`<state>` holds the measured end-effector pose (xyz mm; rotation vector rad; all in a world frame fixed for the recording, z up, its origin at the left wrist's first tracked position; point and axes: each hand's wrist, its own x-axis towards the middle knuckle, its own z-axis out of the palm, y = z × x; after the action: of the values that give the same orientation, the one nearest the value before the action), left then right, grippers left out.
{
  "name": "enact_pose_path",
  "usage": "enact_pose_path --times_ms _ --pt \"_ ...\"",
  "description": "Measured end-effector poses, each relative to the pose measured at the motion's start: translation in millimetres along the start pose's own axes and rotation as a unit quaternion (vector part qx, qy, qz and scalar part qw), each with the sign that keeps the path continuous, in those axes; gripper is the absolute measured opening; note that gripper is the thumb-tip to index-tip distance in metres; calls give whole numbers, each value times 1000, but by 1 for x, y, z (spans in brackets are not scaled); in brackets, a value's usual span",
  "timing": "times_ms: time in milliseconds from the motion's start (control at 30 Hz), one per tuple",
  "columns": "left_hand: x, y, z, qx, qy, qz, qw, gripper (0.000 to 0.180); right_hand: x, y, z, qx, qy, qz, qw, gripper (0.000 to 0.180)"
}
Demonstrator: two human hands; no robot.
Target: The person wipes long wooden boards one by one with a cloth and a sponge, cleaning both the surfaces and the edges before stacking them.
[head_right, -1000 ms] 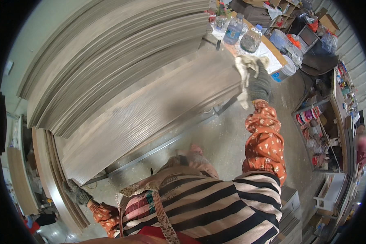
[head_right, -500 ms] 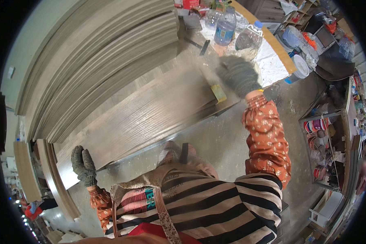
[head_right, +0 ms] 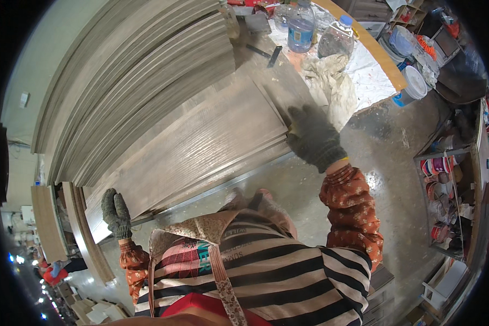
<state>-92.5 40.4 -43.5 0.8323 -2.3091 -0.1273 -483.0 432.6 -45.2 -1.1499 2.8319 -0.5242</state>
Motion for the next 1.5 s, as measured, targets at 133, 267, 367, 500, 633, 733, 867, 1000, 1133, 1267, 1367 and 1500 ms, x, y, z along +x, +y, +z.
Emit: enact_pose_path --times_ms 133,267,367,500,633,733,867,1000,1133,1267,1367,1500 --pt "4 1 -6 30 -35 9 999 22 2 9 13 41 57 -32 997 42" --pt "21 52 -13 -57 -151 -48 986 36 27 21 -29 231 117 16 966 42" --pt "41 117 7 -9 -199 215 956 67 73 12 -31 175 196 -166 950 36" --pt "47 171 25 32 -254 298 920 81 121 -44 -38 163 77 -169 969 33" --pt "45 168 37 56 -261 290 919 86 129 -46 -15 104 45 -152 982 34" --pt "39 166 42 71 -257 274 924 89 97 -36 -1 82 107 -194 972 43" --pt "38 165 42 81 -260 262 926 91 5 -28 -16 85 162 -239 954 49" --pt "40 166 36 76 -263 262 925 88 -25 -13 -30 161 88 -220 958 48" --pt "42 158 34 81 -271 266 922 88 48 -47 -21 180 93 -129 971 46" --pt "49 167 32 66 -274 250 926 86 119 -81 6 40 128 -177 975 41" --pt "44 153 35 80 -252 270 926 83 149 -84 8 16 79 -199 977 36" --pt "16 106 15 85 -276 197 937 77 147 -59 3 23 87 -146 985 45"
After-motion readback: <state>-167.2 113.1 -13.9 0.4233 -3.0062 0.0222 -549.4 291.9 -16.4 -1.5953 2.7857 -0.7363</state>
